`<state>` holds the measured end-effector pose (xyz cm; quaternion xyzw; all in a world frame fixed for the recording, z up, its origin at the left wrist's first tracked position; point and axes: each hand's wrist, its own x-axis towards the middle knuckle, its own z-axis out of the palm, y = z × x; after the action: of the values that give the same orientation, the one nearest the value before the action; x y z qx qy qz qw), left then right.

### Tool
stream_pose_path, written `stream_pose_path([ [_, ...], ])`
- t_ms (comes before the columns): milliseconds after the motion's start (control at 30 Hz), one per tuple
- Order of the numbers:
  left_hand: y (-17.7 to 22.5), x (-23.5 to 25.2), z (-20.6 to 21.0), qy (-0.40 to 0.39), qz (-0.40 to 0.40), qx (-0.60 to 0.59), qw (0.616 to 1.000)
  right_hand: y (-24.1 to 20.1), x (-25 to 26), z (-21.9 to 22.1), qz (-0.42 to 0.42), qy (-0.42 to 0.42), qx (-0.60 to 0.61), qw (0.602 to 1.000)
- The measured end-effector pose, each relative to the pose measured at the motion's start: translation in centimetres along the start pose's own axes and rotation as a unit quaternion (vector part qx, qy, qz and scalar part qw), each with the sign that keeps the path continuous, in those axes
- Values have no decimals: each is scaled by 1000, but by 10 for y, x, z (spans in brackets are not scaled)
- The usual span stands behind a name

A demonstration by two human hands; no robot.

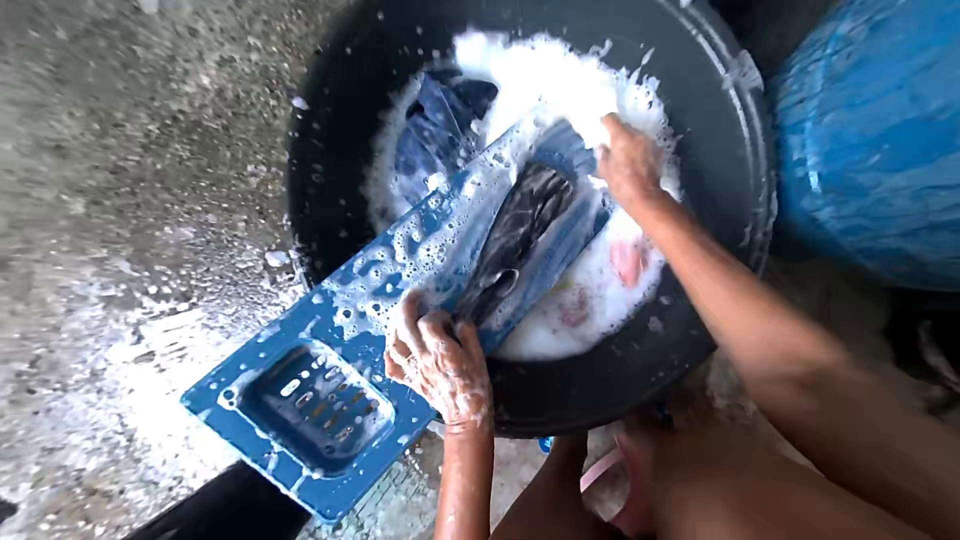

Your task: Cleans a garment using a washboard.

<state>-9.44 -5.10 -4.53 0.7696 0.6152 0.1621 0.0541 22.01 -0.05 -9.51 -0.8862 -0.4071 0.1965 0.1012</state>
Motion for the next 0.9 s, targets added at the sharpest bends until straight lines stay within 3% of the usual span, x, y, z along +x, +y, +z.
stream_pose_path([
  [133,13,5,-3,21,105,-47,993,7,0,-10,49,79,106,990],
  [233,29,8,13,-61,166,-36,984,13,-4,10,94,82,259,958],
  [333,41,18,40,-87,193,-25,977,-15,-37,16,25,77,356,931],
  [433,49,34,34,-95,102,-168,976,-44,-63,28,-63,22,278,958],
  [500,39,37,14,-89,-34,-352,931,-51,-62,27,-58,-42,205,976],
  [567,26,31,-6,-59,-125,-417,899,-60,-57,13,-26,-109,187,976],
  [600,23,25,-13,-43,-139,-376,915,-69,-61,3,-21,-129,184,974],
  [667,19,15,-20,-24,-118,-206,971,-100,-96,-6,-77,-91,186,975],
  [733,11,8,-15,-6,-73,-28,997,-128,-153,14,-227,-8,205,952],
  [800,-2,2,-11,8,-46,87,995,-124,-169,50,-363,64,191,910],
  [833,-8,0,-10,17,-33,114,993,-110,-154,60,-371,89,155,911],
  [900,-12,-3,-7,43,-21,127,991,-78,-100,54,-267,95,48,958],
])
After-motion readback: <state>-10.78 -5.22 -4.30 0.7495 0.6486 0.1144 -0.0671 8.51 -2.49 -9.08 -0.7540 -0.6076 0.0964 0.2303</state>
